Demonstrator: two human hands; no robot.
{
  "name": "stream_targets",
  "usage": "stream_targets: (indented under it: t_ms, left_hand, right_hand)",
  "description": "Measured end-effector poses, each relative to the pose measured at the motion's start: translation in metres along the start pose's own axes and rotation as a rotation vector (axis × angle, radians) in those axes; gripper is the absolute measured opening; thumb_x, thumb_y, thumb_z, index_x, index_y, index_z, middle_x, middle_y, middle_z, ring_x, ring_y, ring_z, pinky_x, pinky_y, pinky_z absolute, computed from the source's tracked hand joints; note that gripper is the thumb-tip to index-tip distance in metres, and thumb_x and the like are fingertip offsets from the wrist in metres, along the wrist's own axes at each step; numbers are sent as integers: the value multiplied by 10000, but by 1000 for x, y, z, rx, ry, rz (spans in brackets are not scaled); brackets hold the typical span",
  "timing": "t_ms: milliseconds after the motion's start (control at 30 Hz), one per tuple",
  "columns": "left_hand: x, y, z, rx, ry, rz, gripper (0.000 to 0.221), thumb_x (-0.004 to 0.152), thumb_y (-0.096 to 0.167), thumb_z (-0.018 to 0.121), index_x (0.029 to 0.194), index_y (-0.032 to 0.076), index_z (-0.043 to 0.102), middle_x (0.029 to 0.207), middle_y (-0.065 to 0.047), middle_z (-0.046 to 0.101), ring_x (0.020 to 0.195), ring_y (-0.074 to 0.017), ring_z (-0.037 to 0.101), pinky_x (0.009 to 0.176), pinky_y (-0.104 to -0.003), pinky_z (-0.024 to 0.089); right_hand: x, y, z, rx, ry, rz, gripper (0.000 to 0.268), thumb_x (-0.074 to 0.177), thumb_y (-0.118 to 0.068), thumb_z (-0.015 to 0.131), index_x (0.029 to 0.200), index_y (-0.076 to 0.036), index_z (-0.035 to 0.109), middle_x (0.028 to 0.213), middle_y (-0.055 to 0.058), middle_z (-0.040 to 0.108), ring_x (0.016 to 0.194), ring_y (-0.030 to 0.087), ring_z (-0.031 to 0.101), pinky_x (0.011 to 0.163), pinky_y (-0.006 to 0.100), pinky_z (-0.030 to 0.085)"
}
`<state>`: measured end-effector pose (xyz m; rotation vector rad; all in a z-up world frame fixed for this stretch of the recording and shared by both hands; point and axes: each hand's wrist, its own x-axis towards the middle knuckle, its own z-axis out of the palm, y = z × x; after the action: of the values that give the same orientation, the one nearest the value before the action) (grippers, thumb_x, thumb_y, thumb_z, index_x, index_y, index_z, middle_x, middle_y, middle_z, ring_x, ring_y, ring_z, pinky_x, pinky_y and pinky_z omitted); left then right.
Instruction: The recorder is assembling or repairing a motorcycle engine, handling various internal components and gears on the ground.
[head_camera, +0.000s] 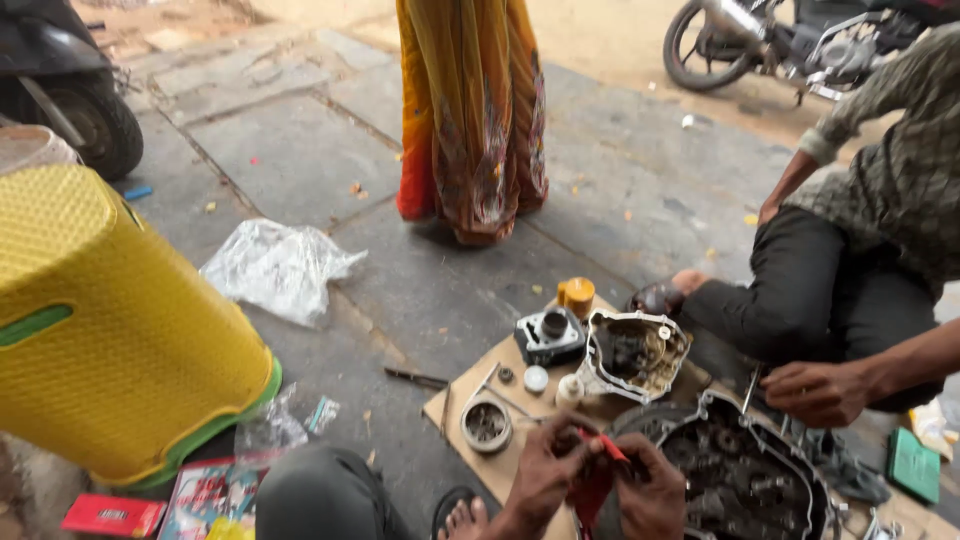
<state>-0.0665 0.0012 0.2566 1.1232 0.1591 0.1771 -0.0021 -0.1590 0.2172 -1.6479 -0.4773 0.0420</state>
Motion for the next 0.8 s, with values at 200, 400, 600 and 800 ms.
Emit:
stream_targets:
  t_ms: [200, 400, 600, 800]
  left_hand:
    - [5, -5, -3, -140, -115, 53, 196, 964, 81, 740, 1135, 13, 672, 888, -18, 686, 804, -75, 642, 714, -208, 513]
    - [1, 17, -1, 74, -124, 62, 496, 913, 215, 741, 1348, 100, 532, 1222, -4, 609, 1160, -104, 589, 963, -308, 545]
    - [5, -8, -9, -123, -289, -42, 433, 1004, 265, 712, 1353, 65, 552, 1135, -51, 636, 1078, -142, 608, 945, -273, 520]
    - [9, -13, -12, 0, -232, -207, 323, 990, 268, 711, 1185, 26, 621, 948, -15, 688, 892, -97, 643, 781, -245, 527]
  right_hand:
    - [7, 27, -4, -31, -11, 95, 252, 848, 88, 651, 1081, 8, 705, 928, 100, 763, 901, 134, 732, 835, 283, 586]
    - [10, 28, -10, 43, -172, 162, 201, 929, -42, 645, 1125, 3, 660, 974, 116, 765, 950, 156, 717, 865, 306, 561]
    - [13, -16, -11, 42, -215, 261, 188, 929, -66, 635, 1107, -8, 644, 1029, 131, 782, 1018, 179, 742, 907, 327, 571]
    - [15, -11, -26, -47, -204, 258, 232, 886, -11, 661, 1116, -24, 683, 1014, 158, 754, 990, 218, 769, 875, 369, 608]
